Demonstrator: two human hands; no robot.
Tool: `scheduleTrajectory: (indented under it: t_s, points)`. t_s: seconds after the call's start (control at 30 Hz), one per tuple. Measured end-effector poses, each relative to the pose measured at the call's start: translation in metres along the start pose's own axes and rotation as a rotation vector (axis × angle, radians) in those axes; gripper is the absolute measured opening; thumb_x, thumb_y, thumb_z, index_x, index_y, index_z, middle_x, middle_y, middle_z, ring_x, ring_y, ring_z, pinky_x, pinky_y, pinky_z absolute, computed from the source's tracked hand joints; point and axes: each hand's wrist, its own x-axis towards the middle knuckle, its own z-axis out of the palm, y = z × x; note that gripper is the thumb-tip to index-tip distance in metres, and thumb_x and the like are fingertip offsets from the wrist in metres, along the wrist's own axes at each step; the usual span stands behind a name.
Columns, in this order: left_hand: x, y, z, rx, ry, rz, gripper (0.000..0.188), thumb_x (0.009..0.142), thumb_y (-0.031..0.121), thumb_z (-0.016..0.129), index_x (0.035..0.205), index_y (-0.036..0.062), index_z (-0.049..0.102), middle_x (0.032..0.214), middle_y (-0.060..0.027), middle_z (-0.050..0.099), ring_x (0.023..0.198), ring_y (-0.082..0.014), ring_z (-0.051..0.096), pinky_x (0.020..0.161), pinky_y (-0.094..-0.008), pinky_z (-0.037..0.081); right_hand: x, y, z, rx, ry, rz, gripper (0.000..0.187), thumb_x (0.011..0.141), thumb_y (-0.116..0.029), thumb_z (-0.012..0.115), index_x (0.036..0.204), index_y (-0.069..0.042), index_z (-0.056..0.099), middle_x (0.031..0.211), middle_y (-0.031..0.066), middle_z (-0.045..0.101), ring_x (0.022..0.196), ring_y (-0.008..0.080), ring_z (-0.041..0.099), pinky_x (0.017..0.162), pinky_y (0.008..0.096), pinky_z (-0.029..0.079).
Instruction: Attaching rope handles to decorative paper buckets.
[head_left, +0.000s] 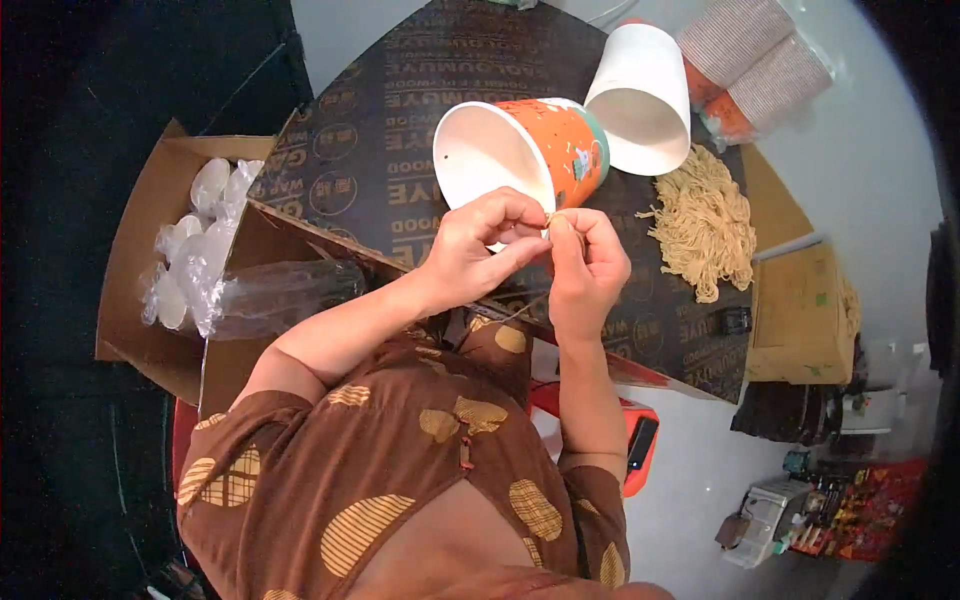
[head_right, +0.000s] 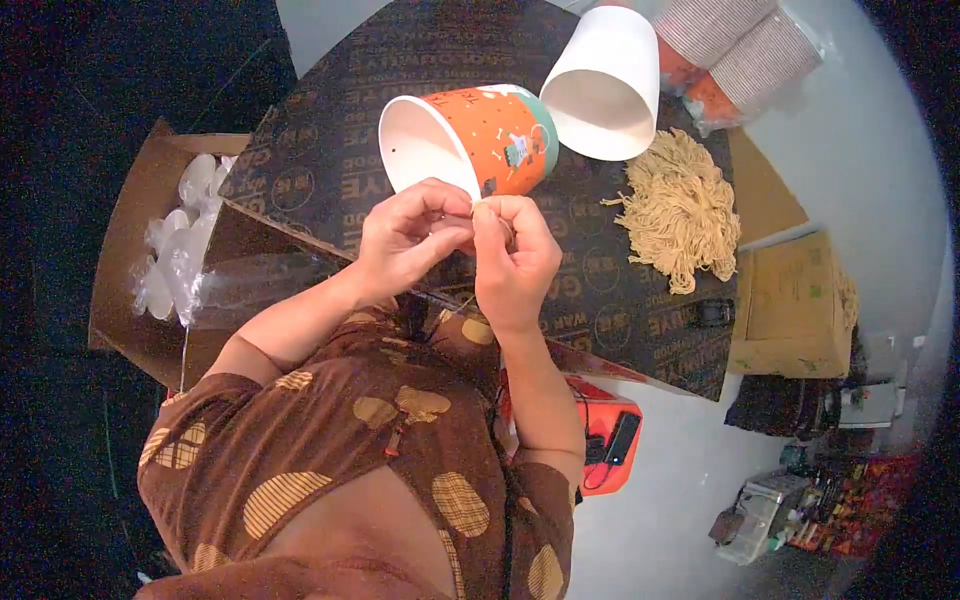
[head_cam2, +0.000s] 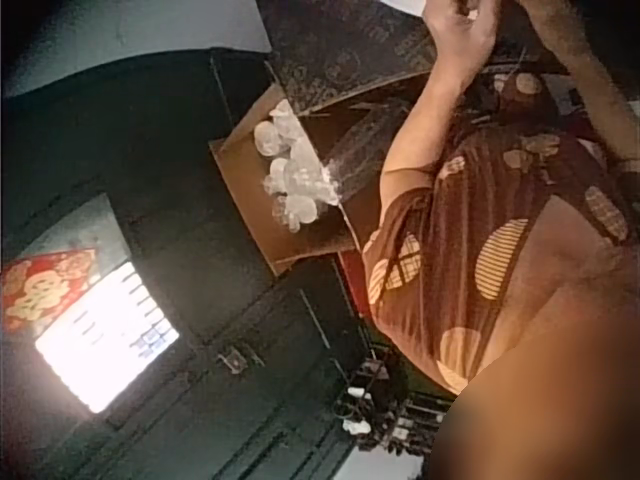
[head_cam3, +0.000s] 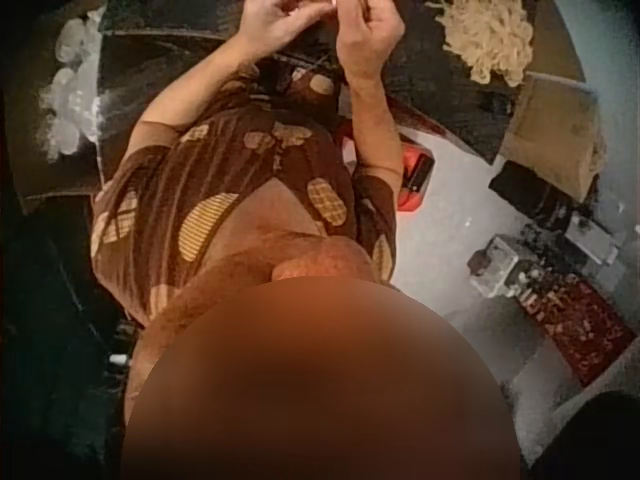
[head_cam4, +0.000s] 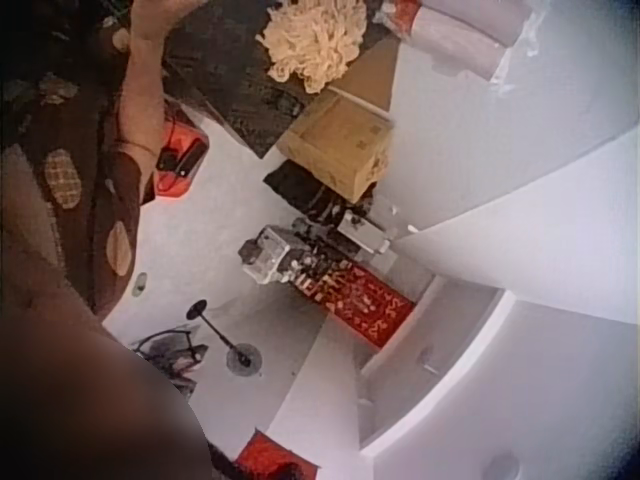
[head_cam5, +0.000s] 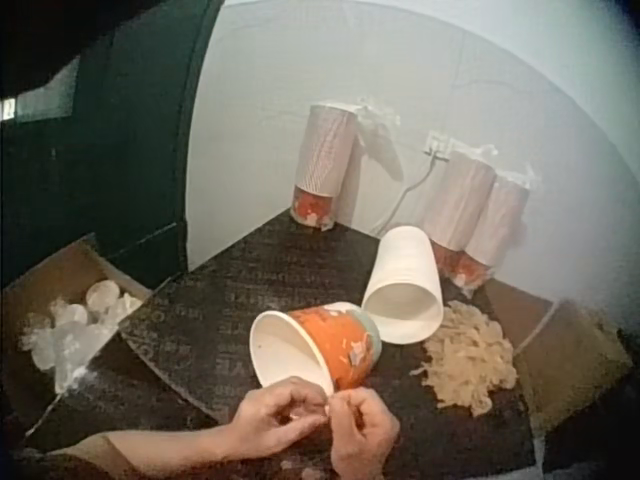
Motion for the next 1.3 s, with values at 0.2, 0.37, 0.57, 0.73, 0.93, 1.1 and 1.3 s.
scheduleTrajectory:
  t_s: [0.2,0.37,0.57,0.73,0.93,1.1,1.3]
  points:
    - [0.002,0.001,-0.003,-0.035,-0.028,-0.137,0.007,0.087,-0.005,0.060,0.093,-0.0039,0.056,0.089,-0.0062,0.059,0.071,-0.0089,0.062,0.060,-0.0206,0.052,-0.001,-0.005,0.003,0.009,-0.015,-0.003,0.007,0.092,-0.004,0.058,0.088,0.001,0.059,0.071,-0.0016,0.058,0.062,0.0026,0.052,0.055,0.0178,0.044]
    - [0.003,0.001,-0.002,-0.142,-0.005,-0.173,0.006,0.088,-0.004,0.060,0.092,-0.0032,0.056,0.082,-0.0048,0.059,0.068,-0.0085,0.061,0.058,-0.0207,0.051,-0.003,-0.004,0.002,-0.018,-0.004,-0.007,0.007,0.092,-0.004,0.058,0.087,0.002,0.059,0.071,-0.0007,0.059,0.062,0.0032,0.053,0.055,0.0184,0.045]
    - [0.005,0.005,-0.002,-0.049,-0.016,-0.103,0.005,0.088,-0.006,0.059,0.091,-0.0034,0.056,0.080,-0.0046,0.058,0.066,-0.0086,0.060,0.056,-0.0210,0.050,-0.002,-0.009,0.002,0.004,-0.018,0.026,0.009,0.092,-0.005,0.058,0.085,0.002,0.060,0.071,-0.0013,0.059,0.063,0.0028,0.052,0.057,0.0186,0.044]
    - [0.008,0.009,-0.006,0.060,-0.036,-0.079,0.003,0.089,-0.006,0.056,0.089,-0.0028,0.056,0.074,-0.0042,0.056,0.060,-0.0073,0.056,0.051,-0.0207,0.046,0.000,-0.006,-0.005,-0.115,-0.049,0.017,0.011,0.092,-0.006,0.059,0.083,0.001,0.060,0.069,-0.0032,0.056,0.063,0.0016,0.048,0.055,0.0181,0.040]
    - [0.004,0.009,-0.012,0.130,-0.001,-0.176,0.004,0.089,-0.003,0.055,0.086,-0.0008,0.056,0.070,-0.0023,0.055,0.057,-0.0059,0.053,0.049,-0.0211,0.043,0.008,0.001,-0.019,-0.392,0.088,-0.152,0.015,0.092,-0.008,0.059,0.078,0.000,0.056,0.064,-0.0010,0.050,0.058,0.0060,0.041,0.052,0.0240,0.037]
    - [0.006,0.014,-0.020,0.238,-0.022,-0.202,0.004,0.087,-0.001,0.059,0.085,-0.0002,0.055,0.070,-0.0043,0.055,0.057,-0.0089,0.054,0.049,-0.0244,0.044,0.010,0.003,-0.020,-0.405,0.078,-0.184,0.015,0.091,-0.007,0.059,0.078,-0.001,0.055,0.063,-0.0005,0.049,0.058,0.0062,0.042,0.052,0.0236,0.037]
    - [0.034,0.051,-0.046,0.959,-0.089,0.179,0.041,0.069,0.021,0.081,0.098,0.0038,0.056,0.094,-0.0123,0.057,0.074,-0.0270,0.062,0.063,-0.0351,0.053,0.006,-0.002,-0.032,-0.396,0.015,-0.088,0.013,0.091,-0.010,0.061,0.083,0.000,0.060,0.064,-0.0020,0.050,0.058,0.0043,0.042,0.052,0.0225,0.036]
